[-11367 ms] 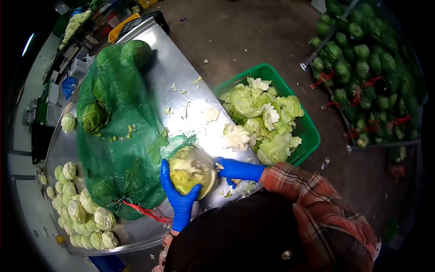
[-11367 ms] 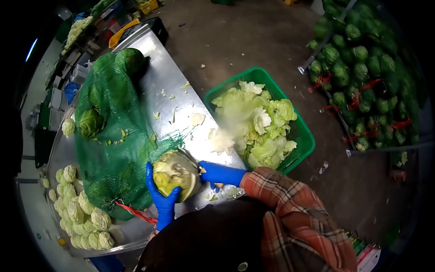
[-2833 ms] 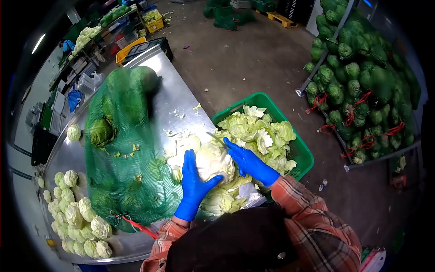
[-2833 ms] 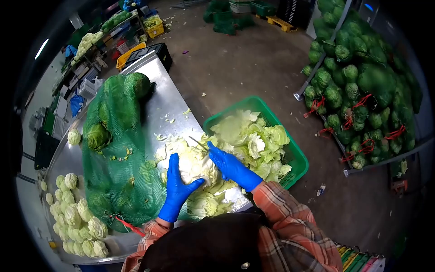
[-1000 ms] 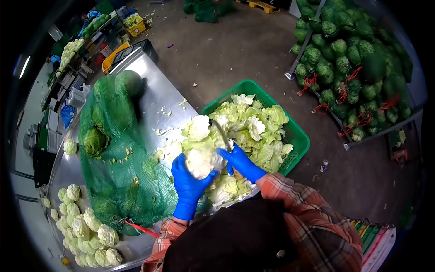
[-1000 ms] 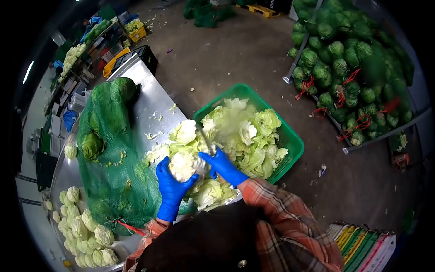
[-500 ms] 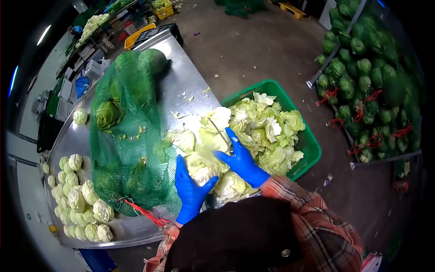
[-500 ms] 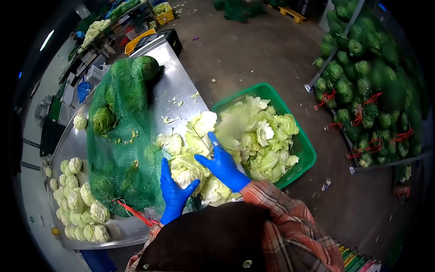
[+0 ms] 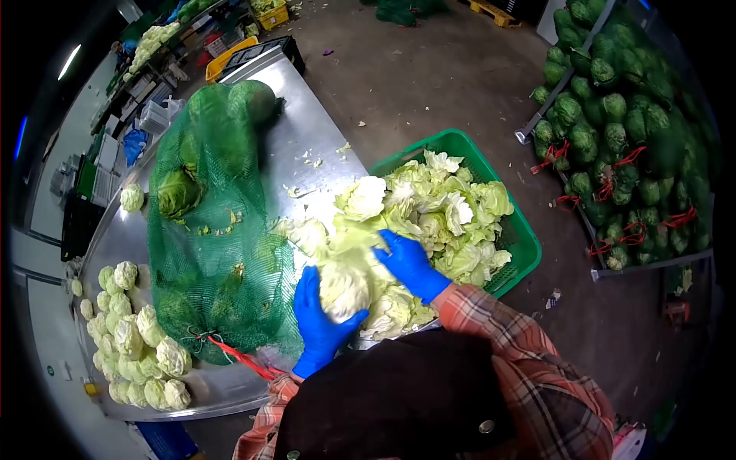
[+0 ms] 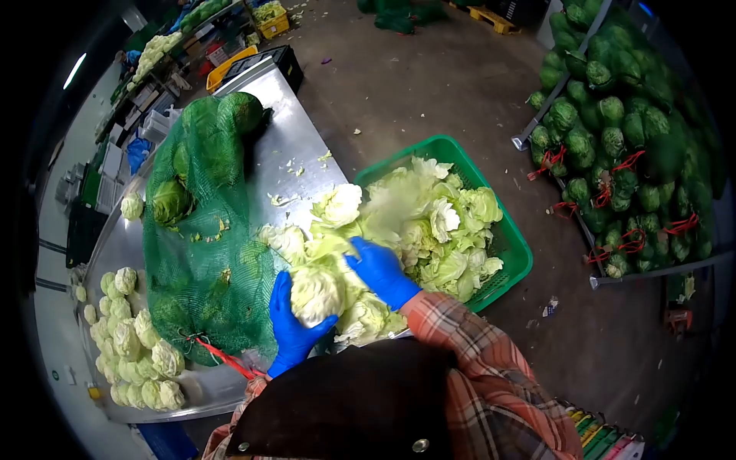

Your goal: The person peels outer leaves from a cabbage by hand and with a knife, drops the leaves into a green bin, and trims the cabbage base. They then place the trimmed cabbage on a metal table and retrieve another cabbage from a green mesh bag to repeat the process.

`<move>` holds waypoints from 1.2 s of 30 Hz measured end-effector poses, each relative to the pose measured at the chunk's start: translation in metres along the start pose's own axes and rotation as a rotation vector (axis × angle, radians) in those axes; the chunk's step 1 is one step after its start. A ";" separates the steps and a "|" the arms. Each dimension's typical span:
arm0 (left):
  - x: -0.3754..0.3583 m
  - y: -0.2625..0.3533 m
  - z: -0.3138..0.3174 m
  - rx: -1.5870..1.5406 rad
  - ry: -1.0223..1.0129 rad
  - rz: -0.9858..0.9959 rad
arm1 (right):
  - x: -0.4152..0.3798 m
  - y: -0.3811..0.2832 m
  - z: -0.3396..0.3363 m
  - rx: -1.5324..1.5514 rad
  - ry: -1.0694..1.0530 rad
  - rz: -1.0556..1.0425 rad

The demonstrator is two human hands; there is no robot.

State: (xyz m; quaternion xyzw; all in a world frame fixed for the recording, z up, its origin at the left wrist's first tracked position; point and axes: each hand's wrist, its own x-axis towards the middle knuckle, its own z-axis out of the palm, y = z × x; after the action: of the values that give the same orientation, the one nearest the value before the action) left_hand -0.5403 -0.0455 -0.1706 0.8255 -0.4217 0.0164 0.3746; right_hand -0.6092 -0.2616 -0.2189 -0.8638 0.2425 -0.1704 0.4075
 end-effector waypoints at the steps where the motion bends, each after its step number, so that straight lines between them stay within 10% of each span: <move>1: -0.009 -0.015 -0.003 -0.085 0.014 0.016 | 0.001 0.012 -0.001 -0.010 0.005 0.086; 3: -0.027 -0.044 -0.017 -0.488 -0.075 -0.128 | 0.001 0.018 -0.004 0.035 0.043 0.070; 13: 0.000 -0.037 -0.005 -0.302 0.099 -0.339 | -0.008 -0.054 -0.051 0.092 0.066 0.027; 15: 0.005 -0.039 -0.016 -0.571 0.099 -0.507 | -0.012 -0.060 -0.034 0.221 0.091 -0.307; 17: 0.002 -0.051 -0.020 -0.627 0.091 -0.498 | -0.020 -0.090 -0.030 0.954 -0.501 0.307; 29: 0.006 -0.050 -0.041 -1.713 0.259 -0.945 | 0.011 0.014 0.010 0.909 -0.318 0.520; 32: -0.005 -0.037 -0.026 -1.578 0.202 -0.773 | 0.024 0.046 -0.034 0.706 -0.159 0.427; 36: 0.021 0.014 -0.030 -0.215 -0.488 -0.161 | 0.011 -0.015 -0.072 0.557 -0.237 0.237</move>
State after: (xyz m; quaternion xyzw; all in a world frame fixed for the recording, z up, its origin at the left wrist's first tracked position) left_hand -0.5275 -0.0456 -0.1333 0.7915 -0.4319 -0.2577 0.3473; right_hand -0.6315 -0.3041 -0.1628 -0.6986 0.2361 -0.0800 0.6707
